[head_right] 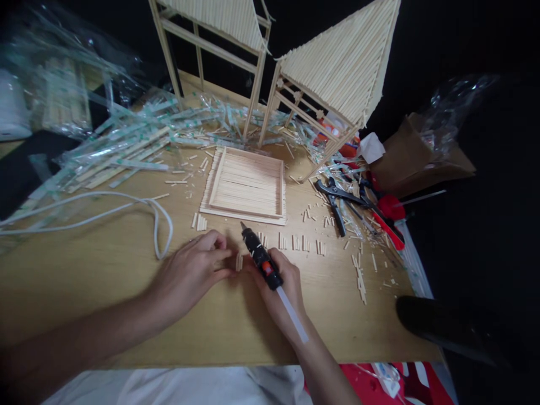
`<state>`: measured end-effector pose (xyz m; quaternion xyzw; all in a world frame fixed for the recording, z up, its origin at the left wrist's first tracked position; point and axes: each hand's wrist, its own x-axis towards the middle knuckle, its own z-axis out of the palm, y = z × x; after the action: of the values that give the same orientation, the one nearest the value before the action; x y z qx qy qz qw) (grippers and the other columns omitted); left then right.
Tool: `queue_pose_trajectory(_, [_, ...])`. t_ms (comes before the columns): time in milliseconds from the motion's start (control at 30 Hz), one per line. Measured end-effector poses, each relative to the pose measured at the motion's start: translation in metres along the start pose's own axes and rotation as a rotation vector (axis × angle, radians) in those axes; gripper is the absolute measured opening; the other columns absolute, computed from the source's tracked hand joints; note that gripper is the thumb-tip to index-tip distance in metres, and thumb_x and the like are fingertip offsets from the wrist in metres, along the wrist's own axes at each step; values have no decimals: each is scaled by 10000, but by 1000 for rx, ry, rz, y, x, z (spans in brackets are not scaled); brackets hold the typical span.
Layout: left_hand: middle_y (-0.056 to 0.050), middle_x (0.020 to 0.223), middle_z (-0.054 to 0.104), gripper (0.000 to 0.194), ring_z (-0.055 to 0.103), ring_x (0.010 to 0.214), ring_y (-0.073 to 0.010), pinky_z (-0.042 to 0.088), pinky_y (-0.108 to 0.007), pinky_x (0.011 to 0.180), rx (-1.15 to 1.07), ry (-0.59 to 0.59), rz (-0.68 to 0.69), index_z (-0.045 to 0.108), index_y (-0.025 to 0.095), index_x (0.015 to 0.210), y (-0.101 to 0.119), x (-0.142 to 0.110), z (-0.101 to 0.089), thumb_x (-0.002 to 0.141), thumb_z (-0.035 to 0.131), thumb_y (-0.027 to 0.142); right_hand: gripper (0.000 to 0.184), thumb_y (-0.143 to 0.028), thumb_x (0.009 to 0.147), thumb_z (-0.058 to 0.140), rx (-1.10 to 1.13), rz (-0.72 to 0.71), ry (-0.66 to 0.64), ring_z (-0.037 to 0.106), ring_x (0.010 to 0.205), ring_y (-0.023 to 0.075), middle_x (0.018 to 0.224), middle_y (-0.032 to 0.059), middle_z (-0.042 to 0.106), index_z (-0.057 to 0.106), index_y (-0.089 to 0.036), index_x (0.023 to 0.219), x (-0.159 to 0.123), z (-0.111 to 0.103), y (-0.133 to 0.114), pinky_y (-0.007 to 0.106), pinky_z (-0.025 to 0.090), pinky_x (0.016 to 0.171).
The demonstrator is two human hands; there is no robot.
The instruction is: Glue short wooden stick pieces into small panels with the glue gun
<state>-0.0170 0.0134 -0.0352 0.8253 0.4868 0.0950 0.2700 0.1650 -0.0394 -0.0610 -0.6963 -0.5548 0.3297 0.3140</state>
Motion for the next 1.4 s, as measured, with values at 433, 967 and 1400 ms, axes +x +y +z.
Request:
queue_pose_trajectory(433, [-11, 964, 537, 97, 539, 849, -175, 452, -305, 743, -17, 17, 21, 659, 220, 843, -3, 0, 4, 775, 646, 151, 78, -267, 797, 646, -17, -20, -47, 592, 693, 167, 799, -2, 652, 602, -216, 838, 3, 5, -4, 252, 419, 613])
queue_pose_trajectory(967, [-12, 958, 551, 77, 554, 868, -177, 453, -297, 744, -4, 14, 6, 683, 233, 860, -1, 0, 3, 785, 666, 225, 112, -290, 775, 669, 179, 19, 44, 645, 745, 183, 842, 21, 701, 590, -211, 784, 5, 1, -9, 269, 476, 652])
queue_pose_trajectory(1400, [-16, 999, 563, 154, 562, 901, -186, 456, -297, 742, 8, -6, -7, 674, 238, 912, -1, 2, 4, 768, 698, 289, 88, -148, 759, 547, -431, -189, 114, 535, 646, 174, 688, -8, 575, 519, -229, 741, 36, -1, -14, 242, 348, 573])
